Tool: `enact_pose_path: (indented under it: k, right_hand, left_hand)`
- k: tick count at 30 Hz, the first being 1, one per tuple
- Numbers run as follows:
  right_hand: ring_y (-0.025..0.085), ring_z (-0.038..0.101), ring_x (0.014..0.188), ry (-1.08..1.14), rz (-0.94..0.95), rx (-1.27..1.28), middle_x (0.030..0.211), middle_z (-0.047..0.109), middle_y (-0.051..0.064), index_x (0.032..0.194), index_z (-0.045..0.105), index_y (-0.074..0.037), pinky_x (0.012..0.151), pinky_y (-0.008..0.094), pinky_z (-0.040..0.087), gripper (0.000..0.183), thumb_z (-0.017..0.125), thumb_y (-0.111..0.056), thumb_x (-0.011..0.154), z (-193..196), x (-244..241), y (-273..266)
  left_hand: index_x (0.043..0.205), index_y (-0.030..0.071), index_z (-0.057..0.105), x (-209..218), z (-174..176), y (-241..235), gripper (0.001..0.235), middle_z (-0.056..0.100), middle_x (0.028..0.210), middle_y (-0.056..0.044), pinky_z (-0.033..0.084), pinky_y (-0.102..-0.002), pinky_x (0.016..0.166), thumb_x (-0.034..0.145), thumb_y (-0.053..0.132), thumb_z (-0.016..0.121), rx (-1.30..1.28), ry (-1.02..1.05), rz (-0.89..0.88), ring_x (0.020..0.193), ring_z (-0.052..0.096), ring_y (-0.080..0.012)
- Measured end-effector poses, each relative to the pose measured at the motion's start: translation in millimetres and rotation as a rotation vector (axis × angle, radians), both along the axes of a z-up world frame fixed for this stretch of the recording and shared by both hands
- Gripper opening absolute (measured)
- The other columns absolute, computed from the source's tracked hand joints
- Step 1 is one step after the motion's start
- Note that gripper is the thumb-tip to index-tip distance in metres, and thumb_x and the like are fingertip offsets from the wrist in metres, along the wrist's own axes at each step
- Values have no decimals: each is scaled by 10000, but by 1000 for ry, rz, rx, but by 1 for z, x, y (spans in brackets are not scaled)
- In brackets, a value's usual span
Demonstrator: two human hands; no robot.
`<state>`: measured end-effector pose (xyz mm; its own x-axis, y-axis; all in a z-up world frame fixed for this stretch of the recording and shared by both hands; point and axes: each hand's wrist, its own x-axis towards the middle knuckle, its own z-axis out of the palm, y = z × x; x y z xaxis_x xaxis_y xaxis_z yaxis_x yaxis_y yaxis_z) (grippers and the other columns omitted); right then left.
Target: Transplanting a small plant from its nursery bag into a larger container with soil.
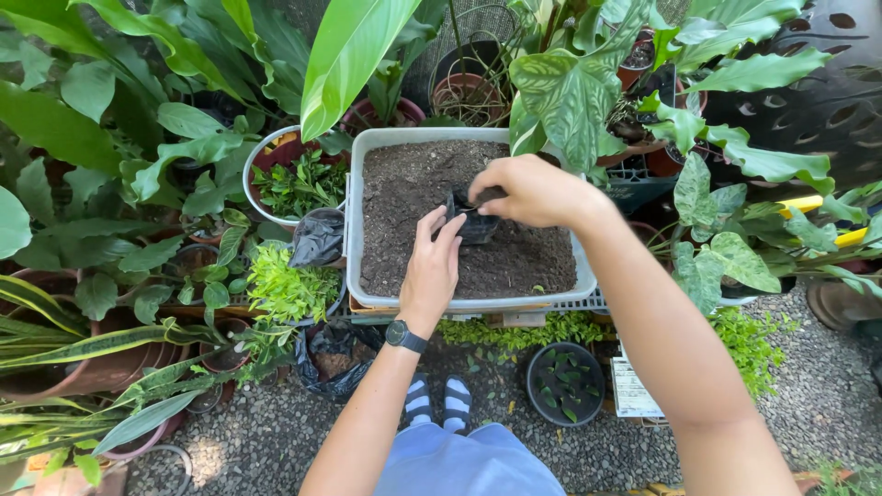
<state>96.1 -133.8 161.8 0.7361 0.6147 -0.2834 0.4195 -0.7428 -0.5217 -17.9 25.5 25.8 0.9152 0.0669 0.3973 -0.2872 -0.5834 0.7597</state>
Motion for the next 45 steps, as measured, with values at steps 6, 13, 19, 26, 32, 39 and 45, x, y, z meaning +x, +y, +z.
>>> enact_pose_path:
  k: [6, 13, 19, 26, 32, 39, 45]
  right_hand:
    - [397, 694, 1018, -189, 191, -92, 1045, 744, 207, 1116, 754, -78, 907, 466, 537, 325, 772, -128, 795, -50, 17, 24]
    - [386, 721, 951, -220, 191, -129, 970, 749, 198, 1074, 777, -83, 881, 458, 562, 276, 719, -90, 804, -67, 16, 27]
    - [406, 704, 904, -151, 264, -216, 921, 739, 207, 969, 755, -66, 806, 496, 557, 168, 722, -153, 829, -95, 17, 33]
    - [392, 734, 886, -324, 292, -361, 917, 743, 211, 886, 774, -55, 765, 490, 597, 128, 710, -113, 790, -136, 21, 34]
    - [408, 723, 881, -296, 302, -284, 899, 741, 214, 877, 754, -64, 771, 506, 581, 107, 687, -96, 801, -103, 19, 27]
    - [442, 697, 837, -323, 231, -118, 833, 725, 232, 985, 678, -23, 727, 548, 540, 149, 668, -134, 886, -67, 10, 19]
    - [377, 690, 937, -343, 247, -115, 937, 711, 187, 1014, 736, -92, 821, 485, 545, 192, 663, -101, 837, -55, 1, 17]
  left_hand:
    - [1204, 51, 646, 1, -7, 0, 215, 520, 1390, -194, 566, -455, 904, 991, 64, 615, -22, 9, 41, 1190, 652, -373]
    - [1118, 39, 660, 2, -8, 0, 138, 536, 1349, -181, 575, -448, 881, 988, 71, 625, -26, 22, 56, 1161, 667, -361]
    - [1099, 32, 676, 0, -1, 0, 137, 548, 1337, -177, 575, -441, 876, 969, 62, 646, 3, 1, 55, 1143, 667, -362]
    - [1070, 51, 692, -2, 0, 1, 149, 569, 1238, -157, 555, -440, 873, 922, 46, 672, 28, -14, 36, 1107, 638, -349]
    - [1128, 60, 692, -1, -1, 0, 176, 567, 1112, -140, 542, -441, 831, 955, 73, 662, 33, 14, 46, 1017, 632, -332]
    - [1250, 63, 657, -2, 2, 0, 272, 560, 1133, -165, 530, -459, 842, 981, 69, 619, 9, -8, 34, 1028, 628, -373]
    - [1249, 48, 591, 0, 1, 0, 255, 556, 1182, -157, 580, -403, 818, 999, 88, 619, -166, 28, 38, 1019, 671, -323]
